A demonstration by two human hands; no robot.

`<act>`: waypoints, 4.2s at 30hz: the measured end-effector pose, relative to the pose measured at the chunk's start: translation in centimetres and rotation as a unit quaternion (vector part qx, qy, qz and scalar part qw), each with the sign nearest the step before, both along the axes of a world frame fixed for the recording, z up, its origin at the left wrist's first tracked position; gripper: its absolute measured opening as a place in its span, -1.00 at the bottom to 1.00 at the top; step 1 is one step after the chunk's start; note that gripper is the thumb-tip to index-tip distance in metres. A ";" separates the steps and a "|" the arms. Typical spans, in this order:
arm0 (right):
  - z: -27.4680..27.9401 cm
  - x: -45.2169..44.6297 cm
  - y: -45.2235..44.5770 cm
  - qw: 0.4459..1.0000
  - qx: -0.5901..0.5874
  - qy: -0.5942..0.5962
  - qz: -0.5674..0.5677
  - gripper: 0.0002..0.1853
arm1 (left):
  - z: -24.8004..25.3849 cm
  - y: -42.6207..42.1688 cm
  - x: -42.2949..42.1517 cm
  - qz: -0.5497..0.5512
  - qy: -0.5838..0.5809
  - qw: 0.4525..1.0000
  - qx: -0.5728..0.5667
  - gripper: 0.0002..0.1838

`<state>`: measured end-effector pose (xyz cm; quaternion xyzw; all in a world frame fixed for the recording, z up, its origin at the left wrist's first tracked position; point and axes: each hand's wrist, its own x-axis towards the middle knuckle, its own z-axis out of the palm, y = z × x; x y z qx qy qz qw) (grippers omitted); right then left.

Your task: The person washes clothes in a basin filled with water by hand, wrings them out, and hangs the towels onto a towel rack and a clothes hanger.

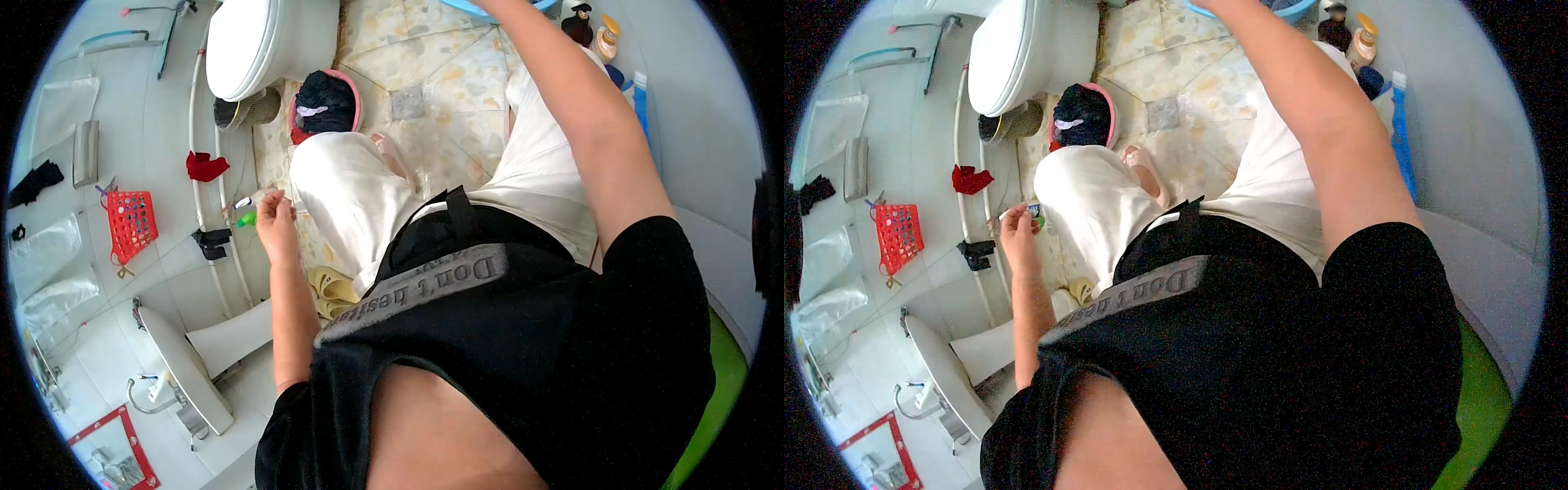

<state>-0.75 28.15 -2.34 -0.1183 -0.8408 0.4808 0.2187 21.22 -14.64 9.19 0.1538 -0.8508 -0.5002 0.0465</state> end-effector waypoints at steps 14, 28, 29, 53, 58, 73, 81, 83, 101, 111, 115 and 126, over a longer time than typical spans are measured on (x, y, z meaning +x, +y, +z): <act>0.2 11.5 -13.2 0.883 0.098 -0.178 0.422 -0.81 | -9.9 -2.7 1.9 -0.108 -0.227 0.967 0.042 -0.80; -4.2 20.2 -22.0 0.781 -0.015 -0.320 0.536 -0.83 | -14.2 -5.4 3.4 -0.180 -0.229 0.938 0.185 -0.95; -2.3 21.2 -21.5 0.741 -0.009 -0.312 0.595 -0.84 | -11.9 -6.0 3.9 -0.272 -0.289 0.910 0.121 -0.95; 9.6 22.4 -12.8 0.894 -0.090 -0.156 0.411 -0.85 | -6.0 6.5 -2.5 -0.425 -0.104 0.896 0.075 -0.83; 11.3 20.3 -3.2 0.968 -0.203 -0.122 0.089 -0.79 | -9.7 13.5 -6.0 -0.381 -0.168 0.880 0.228 -0.80; -7.0 14.6 -3.8 0.933 -0.148 -0.296 0.139 -0.75 | -18.7 17.0 -8.6 -0.301 -0.178 0.928 0.132 -0.92; -2.4 22.2 0.5 0.844 -0.007 -0.408 0.348 -0.76 | -12.9 14.9 -2.9 -0.633 -0.238 0.736 0.041 -0.87; -2.2 23.8 1.0 0.836 -0.103 -0.458 0.283 -0.77 | -12.2 15.3 -2.3 -0.635 -0.238 0.733 0.052 -0.86; 10.5 20.5 -5.4 0.952 0.118 -0.163 0.230 -0.84 | -6.1 9.3 -1.7 -0.479 0.133 0.861 -0.105 -0.72; -8.0 15.6 -19.6 0.860 0.044 -0.311 0.402 -0.69 | -19.3 -6.7 -1.9 -0.013 -0.254 0.914 0.317 -0.71; -8.9 16.1 -22.8 0.885 -0.006 -0.260 0.387 -0.66 | -18.6 -3.1 -2.2 -0.030 -0.346 0.811 0.472 -0.68; -5.0 16.1 -21.0 0.790 0.118 -0.306 0.518 -0.76 | -17.6 1.3 -9.0 -0.107 -0.289 0.735 0.604 -0.70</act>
